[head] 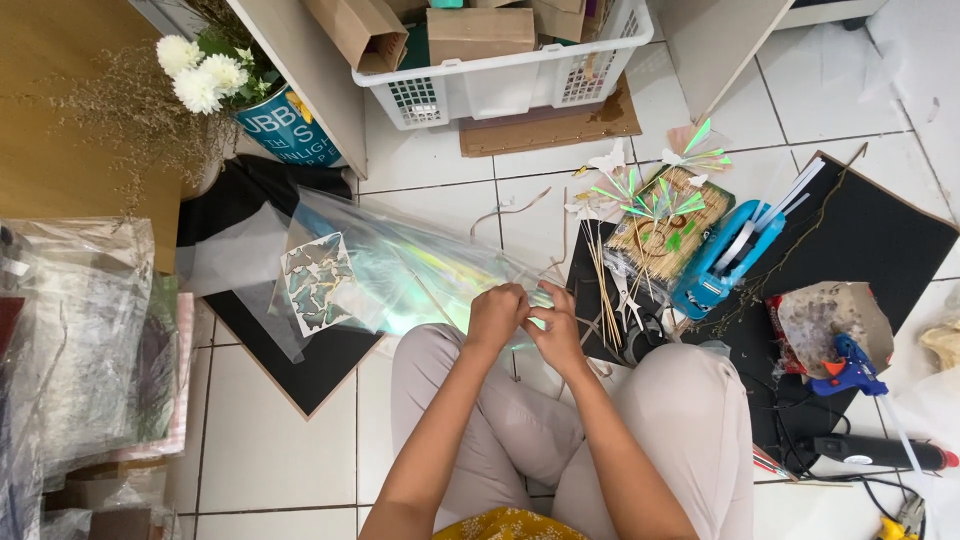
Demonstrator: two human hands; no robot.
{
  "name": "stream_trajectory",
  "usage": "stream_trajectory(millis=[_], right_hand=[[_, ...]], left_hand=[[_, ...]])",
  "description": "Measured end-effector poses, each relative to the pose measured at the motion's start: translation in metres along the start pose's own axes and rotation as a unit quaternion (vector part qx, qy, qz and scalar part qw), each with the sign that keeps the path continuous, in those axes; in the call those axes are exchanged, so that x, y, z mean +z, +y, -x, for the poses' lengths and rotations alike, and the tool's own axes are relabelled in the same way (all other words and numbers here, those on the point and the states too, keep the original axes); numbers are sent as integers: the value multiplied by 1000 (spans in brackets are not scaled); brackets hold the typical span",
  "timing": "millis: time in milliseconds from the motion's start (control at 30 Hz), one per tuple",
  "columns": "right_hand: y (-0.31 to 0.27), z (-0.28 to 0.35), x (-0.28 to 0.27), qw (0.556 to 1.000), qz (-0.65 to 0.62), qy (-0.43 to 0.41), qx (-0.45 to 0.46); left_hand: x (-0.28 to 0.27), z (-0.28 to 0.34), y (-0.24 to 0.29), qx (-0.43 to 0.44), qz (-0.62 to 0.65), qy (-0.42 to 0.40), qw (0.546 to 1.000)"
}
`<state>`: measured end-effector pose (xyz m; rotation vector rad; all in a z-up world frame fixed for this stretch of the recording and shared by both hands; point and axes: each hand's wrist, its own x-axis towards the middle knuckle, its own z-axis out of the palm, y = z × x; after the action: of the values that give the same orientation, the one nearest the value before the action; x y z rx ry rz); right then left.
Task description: The person sits on the floor and uses scissors to cut a sheet of iridescent film into triangular shapes. They fold the film, cut along the folds, and place the cut pieces aside.
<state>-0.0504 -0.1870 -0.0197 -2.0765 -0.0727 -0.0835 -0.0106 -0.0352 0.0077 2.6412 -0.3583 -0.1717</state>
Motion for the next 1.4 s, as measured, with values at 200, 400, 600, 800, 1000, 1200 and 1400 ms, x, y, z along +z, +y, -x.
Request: stream_trajectory(millis=[200,400,600,800,1000,1200,1400], right_hand=[[-4,3,10,995,-66,13,79],[-2,-5,32,842,-450,122,269],[40,-17,38,814,-482,91,312],[26,-20,29,847,-416,82,321],[21,-19,32,854,-414,87,301],[-6,-18,19,884,-397,78,235],[-13,-16,11,937,-277,50,208]], left_hand=[[-24,7,11,-155,112,14,981],[4,6,-11,-210,120,-5,970],[-16,21,15,-103,74,4,992],[-28,30,25,-42,9,38,998],[-27,34,18,16,-17,70,997],[-54,33,37,16,23,155,988],[-64,29,39,42,65,210,975]])
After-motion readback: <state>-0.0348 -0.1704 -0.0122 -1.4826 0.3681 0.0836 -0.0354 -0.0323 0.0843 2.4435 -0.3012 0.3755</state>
